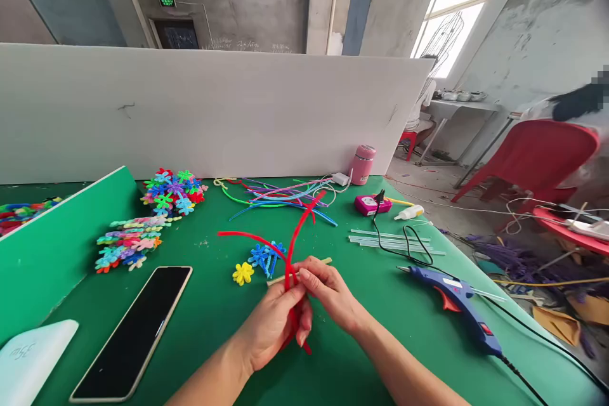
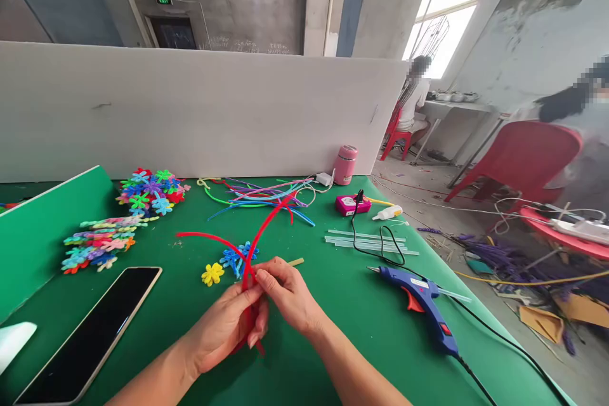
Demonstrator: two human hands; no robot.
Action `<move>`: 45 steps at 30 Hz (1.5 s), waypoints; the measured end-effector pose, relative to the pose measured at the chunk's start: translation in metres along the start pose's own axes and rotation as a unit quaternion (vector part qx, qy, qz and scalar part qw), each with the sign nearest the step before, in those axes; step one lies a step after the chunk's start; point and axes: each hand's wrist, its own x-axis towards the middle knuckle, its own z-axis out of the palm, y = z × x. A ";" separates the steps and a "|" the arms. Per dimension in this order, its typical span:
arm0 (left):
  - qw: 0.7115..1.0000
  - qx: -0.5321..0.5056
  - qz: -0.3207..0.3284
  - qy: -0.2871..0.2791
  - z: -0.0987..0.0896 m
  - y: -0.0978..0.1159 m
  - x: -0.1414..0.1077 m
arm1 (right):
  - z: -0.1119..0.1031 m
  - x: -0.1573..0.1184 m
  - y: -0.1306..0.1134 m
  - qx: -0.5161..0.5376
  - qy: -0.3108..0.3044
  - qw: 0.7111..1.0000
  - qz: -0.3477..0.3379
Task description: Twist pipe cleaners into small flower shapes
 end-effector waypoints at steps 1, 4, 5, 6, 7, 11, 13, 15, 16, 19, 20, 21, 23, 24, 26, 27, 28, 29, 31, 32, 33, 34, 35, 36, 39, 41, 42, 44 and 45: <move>1.000 -0.004 -0.011 -0.011 0.004 -0.002 0.002 | -0.002 -0.001 0.000 0.007 0.000 1.000 -0.003; 0.999 -0.013 -0.038 -0.030 0.011 -0.006 0.006 | -0.007 -0.003 0.001 0.022 0.014 1.000 -0.003; 0.998 -0.014 -0.042 -0.034 0.011 -0.007 0.007 | -0.008 -0.003 0.001 0.018 0.020 1.000 -0.003; 0.998 -0.014 -0.044 -0.035 0.012 -0.007 0.007 | -0.008 -0.003 0.002 0.013 0.029 1.000 0.000; 0.998 -0.015 -0.044 -0.035 0.012 -0.007 0.007 | -0.009 -0.002 0.002 0.013 0.039 0.999 0.012; 0.998 -0.023 -0.056 -0.015 0.013 -0.009 0.003 | -0.012 0.002 0.008 0.046 0.104 0.990 0.087; 0.998 -0.027 -0.058 0.005 0.011 -0.010 0.002 | -0.017 0.004 0.011 0.034 0.142 0.986 0.076; 0.998 -0.030 -0.043 0.027 0.006 -0.008 0.000 | -0.023 0.007 0.012 0.029 0.173 0.983 0.050; 0.998 -0.032 -0.029 0.035 0.002 -0.006 -0.001 | -0.027 0.008 0.013 0.038 0.189 0.980 0.044; 0.998 -0.041 0.017 0.033 -0.014 0.001 -0.004 | -0.042 0.011 0.015 0.093 0.250 0.963 0.046; 0.998 -0.051 0.029 0.031 -0.020 0.003 -0.005 | -0.047 0.012 0.016 0.110 0.273 0.954 0.050; 0.997 -0.066 0.034 0.032 -0.026 0.004 -0.005 | -0.052 0.013 0.017 0.125 0.293 0.946 0.055; 0.993 -0.094 0.054 0.041 -0.035 0.004 -0.006 | -0.059 0.014 0.020 0.141 0.324 0.933 0.066; 0.992 -0.097 0.064 0.039 -0.038 0.003 -0.006 | -0.062 0.014 0.021 0.145 0.335 0.928 0.072; 0.993 -0.088 0.076 0.029 -0.042 0.001 -0.006 | -0.065 0.015 0.023 0.154 0.354 0.920 0.072; 0.993 -0.081 0.077 0.024 -0.042 0.000 -0.006 | -0.065 0.016 0.024 0.162 0.362 0.916 0.065; 0.994 -0.076 0.078 0.022 -0.042 -0.001 -0.006 | -0.065 0.016 0.025 0.171 0.369 0.912 0.057; 0.994 -0.072 0.079 0.021 -0.042 -0.001 -0.007 | -0.064 0.016 0.026 0.180 0.372 0.909 0.050; 0.994 -0.063 0.086 0.031 -0.041 0.001 -0.008 | -0.062 0.017 0.027 0.192 0.370 0.908 0.046; 0.993 -0.056 0.091 0.043 -0.041 0.001 -0.008 | -0.060 0.017 0.028 0.194 0.366 0.908 0.052; 0.993 -0.047 0.097 0.057 -0.041 0.002 -0.009 | -0.059 0.017 0.029 0.197 0.363 0.909 0.058; 0.991 -0.037 0.104 0.074 -0.041 0.003 -0.010 | -0.057 0.018 0.030 0.201 0.359 0.909 0.064; 0.989 -0.028 0.109 0.091 -0.041 0.003 -0.010 | -0.055 0.018 0.030 0.205 0.356 0.909 0.068; 0.988 -0.021 0.113 0.104 -0.042 0.003 -0.011 | -0.053 0.018 0.031 0.211 0.351 0.909 0.071; 0.986 -0.006 0.117 0.120 -0.041 0.003 -0.012 | -0.049 0.020 0.032 0.222 0.334 0.913 0.078; 0.986 0.000 0.116 0.117 -0.040 0.002 -0.013 | -0.047 0.020 0.034 0.223 0.326 0.915 0.081; 0.987 0.004 0.114 0.116 -0.040 0.002 -0.013 | -0.047 0.020 0.035 0.223 0.322 0.916 0.082; 0.988 0.011 0.109 0.108 -0.039 0.003 -0.014 | -0.048 0.019 0.036 0.227 0.315 0.918 0.080; 0.989 0.014 0.107 0.103 -0.039 0.003 -0.014 | -0.048 0.019 0.036 0.230 0.312 0.918 0.077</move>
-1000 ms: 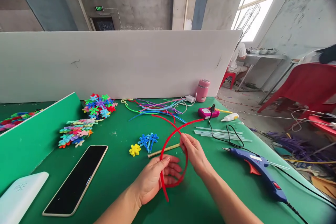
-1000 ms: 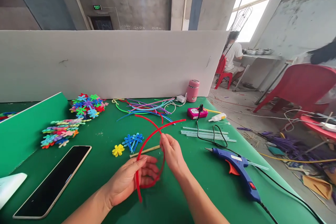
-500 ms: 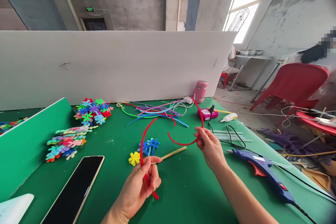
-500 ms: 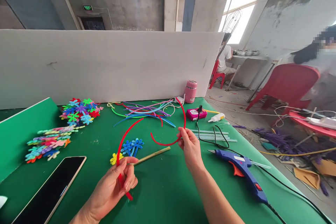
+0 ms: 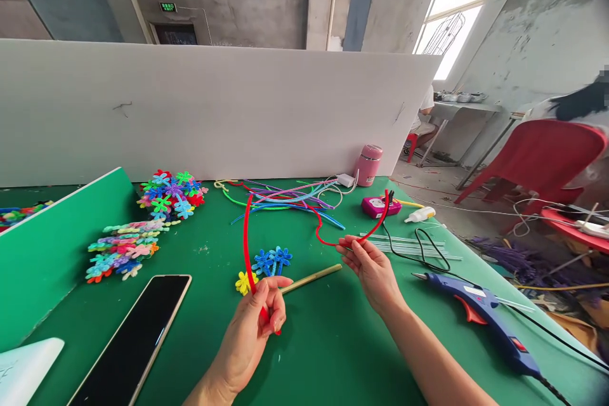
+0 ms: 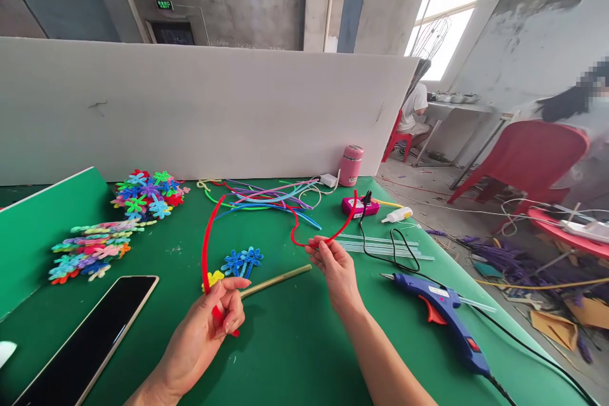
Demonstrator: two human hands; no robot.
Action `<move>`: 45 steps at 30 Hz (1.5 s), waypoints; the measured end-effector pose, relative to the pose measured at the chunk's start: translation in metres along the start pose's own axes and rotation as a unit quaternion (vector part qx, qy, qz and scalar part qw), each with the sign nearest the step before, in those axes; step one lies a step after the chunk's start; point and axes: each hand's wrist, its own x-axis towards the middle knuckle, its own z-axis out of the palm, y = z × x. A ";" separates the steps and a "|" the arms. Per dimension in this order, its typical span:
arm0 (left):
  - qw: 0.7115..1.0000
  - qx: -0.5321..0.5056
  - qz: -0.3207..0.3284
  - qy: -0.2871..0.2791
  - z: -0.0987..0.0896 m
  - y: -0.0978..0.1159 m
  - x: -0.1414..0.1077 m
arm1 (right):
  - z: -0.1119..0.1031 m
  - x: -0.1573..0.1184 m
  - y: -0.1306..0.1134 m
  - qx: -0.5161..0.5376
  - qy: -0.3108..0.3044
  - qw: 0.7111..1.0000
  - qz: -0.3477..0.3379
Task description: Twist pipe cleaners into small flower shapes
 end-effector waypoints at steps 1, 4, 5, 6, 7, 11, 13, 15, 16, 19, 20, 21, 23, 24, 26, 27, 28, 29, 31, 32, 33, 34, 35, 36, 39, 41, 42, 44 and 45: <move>1.000 0.002 -0.001 -0.008 0.000 0.000 -0.001 | -0.001 0.000 0.000 0.003 -0.003 1.000 0.000; 0.999 0.022 -0.003 -0.033 0.000 -0.001 -0.003 | -0.001 -0.001 -0.002 0.021 0.001 1.000 -0.001; 0.999 0.036 -0.005 -0.040 0.000 -0.001 -0.004 | 0.000 -0.001 -0.003 0.028 0.007 1.000 0.000; 0.997 0.053 -0.009 -0.047 0.000 -0.001 -0.005 | 0.000 -0.001 -0.003 0.036 0.012 0.999 0.000; 0.996 0.074 -0.016 -0.052 0.001 -0.001 -0.006 | 0.001 -0.001 -0.004 0.043 0.017 0.999 -0.001; 0.986 0.140 -0.038 -0.083 0.001 -0.003 -0.008 | 0.000 0.000 -0.004 0.066 0.007 0.998 0.002; 0.983 0.152 -0.033 -0.096 0.000 -0.005 -0.009 | -0.001 0.000 -0.003 0.075 -0.002 0.997 0.009; 0.981 0.162 -0.030 -0.101 0.001 -0.006 -0.009 | -0.001 0.001 -0.003 0.081 0.001 0.997 0.011; 0.980 0.167 -0.030 -0.103 0.001 -0.006 -0.010 | -0.001 0.000 -0.003 0.085 0.007 0.996 0.009; 0.978 0.172 -0.033 -0.112 0.001 -0.007 -0.010 | -0.001 0.000 -0.005 0.098 0.025 0.995 -0.008; 0.978 0.171 -0.034 -0.114 0.001 -0.008 -0.010 | -0.001 0.000 -0.005 0.102 0.029 0.994 -0.013; 0.978 0.171 -0.035 -0.116 0.001 -0.008 -0.010 | -0.001 0.000 -0.005 0.104 0.031 0.994 -0.018; 0.978 0.171 -0.035 -0.118 0.001 -0.008 -0.010 | -0.001 0.001 -0.005 0.104 0.034 0.994 -0.022; 0.977 0.172 -0.035 -0.118 0.001 -0.008 -0.010 | -0.001 0.001 -0.004 0.102 0.033 0.994 -0.019; 0.977 0.173 -0.035 -0.118 0.001 -0.009 -0.010 | -0.001 0.003 -0.003 0.097 0.035 0.995 -0.002; 0.977 0.173 -0.035 -0.118 0.001 -0.009 -0.010 | -0.001 0.004 -0.002 0.093 0.038 0.995 0.010; 0.977 0.173 -0.034 -0.119 0.001 -0.009 -0.010 | -0.001 0.004 -0.001 0.088 0.042 0.995 0.022; 0.977 0.173 -0.032 -0.119 0.001 -0.009 -0.010 | -0.002 0.005 0.000 0.079 0.045 0.995 0.031; 0.977 0.173 -0.028 -0.118 0.001 -0.010 -0.011 | -0.003 0.005 0.002 0.044 0.046 0.997 0.037; 0.978 0.173 -0.026 -0.117 0.001 -0.010 -0.011 | -0.003 0.005 0.003 0.025 0.045 0.998 0.036; 0.978 0.173 -0.026 -0.115 0.001 -0.011 -0.011 | -0.004 0.005 0.004 0.008 0.046 0.998 0.034; 0.978 0.174 -0.026 -0.112 0.000 -0.011 -0.011 | -0.004 0.004 0.004 -0.008 0.049 0.998 0.033; 0.978 0.174 -0.027 -0.110 0.000 -0.012 -0.010 | -0.004 0.002 0.004 -0.023 0.054 0.998 0.034; 0.978 0.174 -0.028 -0.108 0.000 -0.012 -0.010 | -0.004 0.001 0.003 -0.036 0.060 0.997 0.035; 0.978 0.180 -0.029 -0.099 0.000 -0.012 -0.010 | -0.001 -0.005 -0.004 -0.087 0.045 0.994 0.058; 0.979 0.179 -0.027 -0.092 0.001 -0.010 -0.010 | 0.001 -0.009 -0.009 -0.121 -0.001 0.989 0.087; 0.980 0.176 -0.026 -0.087 0.001 -0.009 -0.010 | 0.002 -0.010 -0.012 -0.139 -0.027 0.985 0.099; 0.982 0.170 -0.030 -0.083 0.002 -0.007 -0.010 | 0.005 -0.012 -0.015 -0.175 -0.072 0.977 0.101; 0.982 0.167 -0.032 -0.082 0.003 -0.007 -0.009 | 0.008 -0.013 -0.016 -0.191 -0.087 0.974 0.084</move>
